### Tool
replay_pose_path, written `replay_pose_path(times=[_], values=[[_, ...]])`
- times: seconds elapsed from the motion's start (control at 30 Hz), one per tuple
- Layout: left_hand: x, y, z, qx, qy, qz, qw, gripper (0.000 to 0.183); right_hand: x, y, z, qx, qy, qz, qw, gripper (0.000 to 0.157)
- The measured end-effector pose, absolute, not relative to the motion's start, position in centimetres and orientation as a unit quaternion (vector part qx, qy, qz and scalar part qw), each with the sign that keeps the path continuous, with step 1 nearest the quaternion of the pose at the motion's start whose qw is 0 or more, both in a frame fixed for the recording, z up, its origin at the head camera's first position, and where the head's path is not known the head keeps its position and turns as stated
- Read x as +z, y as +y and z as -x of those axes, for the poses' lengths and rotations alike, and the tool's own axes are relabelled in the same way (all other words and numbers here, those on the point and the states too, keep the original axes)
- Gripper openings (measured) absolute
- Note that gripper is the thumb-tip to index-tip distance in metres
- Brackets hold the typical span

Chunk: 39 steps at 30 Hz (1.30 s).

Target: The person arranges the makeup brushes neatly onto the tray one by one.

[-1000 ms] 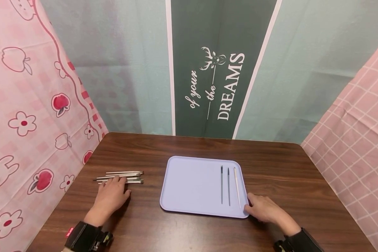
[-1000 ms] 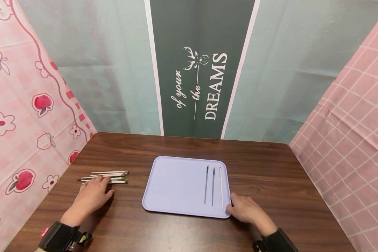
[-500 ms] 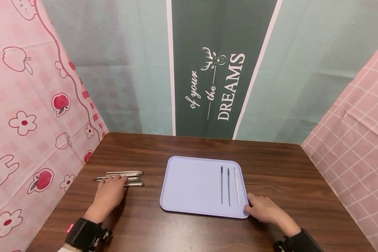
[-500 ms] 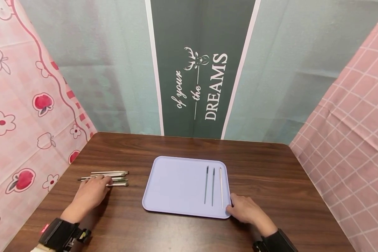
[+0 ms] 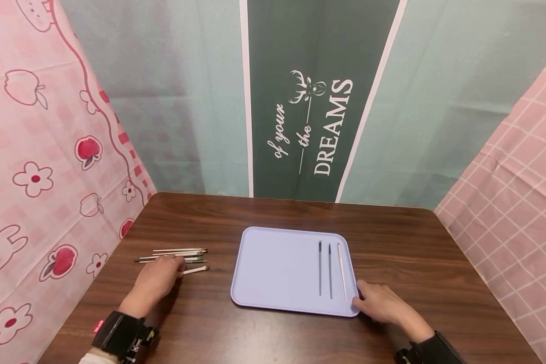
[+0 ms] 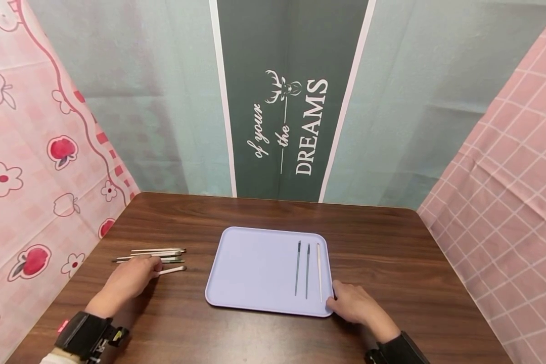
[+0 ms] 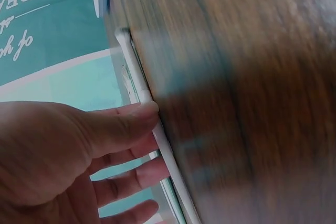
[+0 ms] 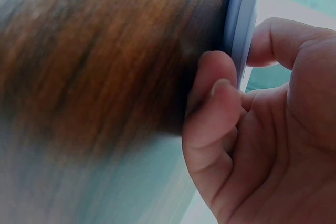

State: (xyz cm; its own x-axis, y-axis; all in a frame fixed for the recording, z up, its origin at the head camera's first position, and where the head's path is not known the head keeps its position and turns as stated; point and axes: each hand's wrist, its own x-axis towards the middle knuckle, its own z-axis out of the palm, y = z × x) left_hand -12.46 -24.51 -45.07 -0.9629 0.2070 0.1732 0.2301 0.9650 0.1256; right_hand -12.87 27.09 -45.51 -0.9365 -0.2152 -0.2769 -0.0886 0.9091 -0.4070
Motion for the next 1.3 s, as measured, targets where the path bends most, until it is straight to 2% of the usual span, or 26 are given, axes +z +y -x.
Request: replay_pose_path(times=[0.23,0.67,0.83,1.0,1.3], values=[[-44.8,-24.2,12.5,-0.086,-0.987,0.117,0.065,0.020,-45.5,27.1,12.9,-0.198,0.964,0.074,0.163,0.017],[-44.2,-22.0,12.9,-0.077,-0.981,0.134,0.117,0.020,-45.6,27.1,12.8,-0.192,0.966,0.074,0.158,0.017],[-44.2,-21.0,13.2,-0.075,-0.980,0.140,0.120,0.018,-45.5,27.0,12.8,-0.191,0.966,0.073,0.160,0.017],[-44.1,-19.8,13.5,-0.085,-0.983,0.130,0.098,0.013,-45.5,27.0,12.8,-0.191,0.966,0.075,0.158,0.018],[-44.1,-18.0,14.0,-0.106,-0.983,0.095,0.116,0.021,-45.4,27.0,12.8,-0.192,0.965,0.077,0.159,0.019]])
